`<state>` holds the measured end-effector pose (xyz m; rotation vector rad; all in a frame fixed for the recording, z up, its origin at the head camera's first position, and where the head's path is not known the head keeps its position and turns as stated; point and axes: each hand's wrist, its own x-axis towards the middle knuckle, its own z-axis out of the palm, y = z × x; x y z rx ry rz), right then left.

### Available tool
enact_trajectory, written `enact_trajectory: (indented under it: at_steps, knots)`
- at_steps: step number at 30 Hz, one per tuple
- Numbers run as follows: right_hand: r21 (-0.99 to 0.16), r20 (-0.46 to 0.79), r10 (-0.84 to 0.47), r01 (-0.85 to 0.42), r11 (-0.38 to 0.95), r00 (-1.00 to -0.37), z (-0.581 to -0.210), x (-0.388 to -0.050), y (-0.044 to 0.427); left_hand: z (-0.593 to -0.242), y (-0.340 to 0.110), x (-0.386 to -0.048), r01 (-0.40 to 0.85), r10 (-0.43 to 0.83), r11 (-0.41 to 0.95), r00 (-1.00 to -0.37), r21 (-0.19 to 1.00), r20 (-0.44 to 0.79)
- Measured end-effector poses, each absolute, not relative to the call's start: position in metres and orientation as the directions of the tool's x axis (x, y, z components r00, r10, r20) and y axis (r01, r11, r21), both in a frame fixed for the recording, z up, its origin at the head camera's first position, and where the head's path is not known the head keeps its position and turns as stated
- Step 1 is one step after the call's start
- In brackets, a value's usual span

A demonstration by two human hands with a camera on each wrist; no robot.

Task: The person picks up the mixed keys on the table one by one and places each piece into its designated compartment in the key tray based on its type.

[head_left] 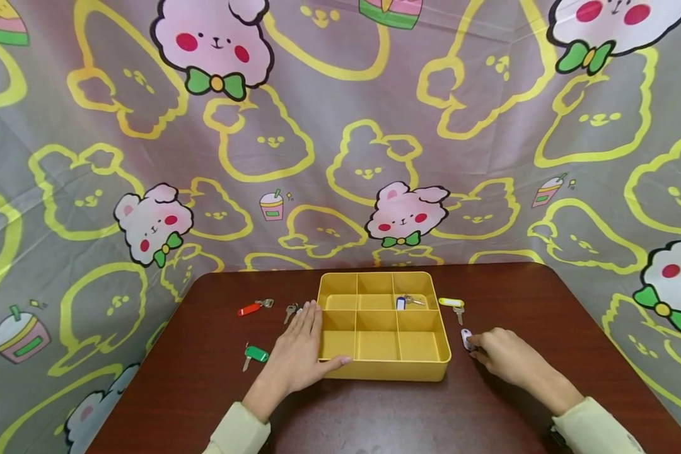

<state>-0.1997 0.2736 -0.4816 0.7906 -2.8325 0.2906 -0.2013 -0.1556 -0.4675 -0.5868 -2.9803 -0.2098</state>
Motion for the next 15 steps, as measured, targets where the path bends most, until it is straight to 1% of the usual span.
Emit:
enact_trajectory:
  at_steps: [9, 15]
  knots:
    - [-0.131, 0.224, -0.496, -0.53, 0.838, -0.839, -0.4809, -0.2001, 0.2754, -0.4683, -0.1561, -0.2005, 0.383, 0.371, 0.918, -0.921, 0.099, 0.123]
    - [-0.133, 0.261, -0.504, -0.547, 0.826, -0.824, -0.4812, -0.1987, 0.2762, -0.4675, -0.156, -0.2007, 0.387, 0.374, 0.916, -0.919, 0.108, 0.125]
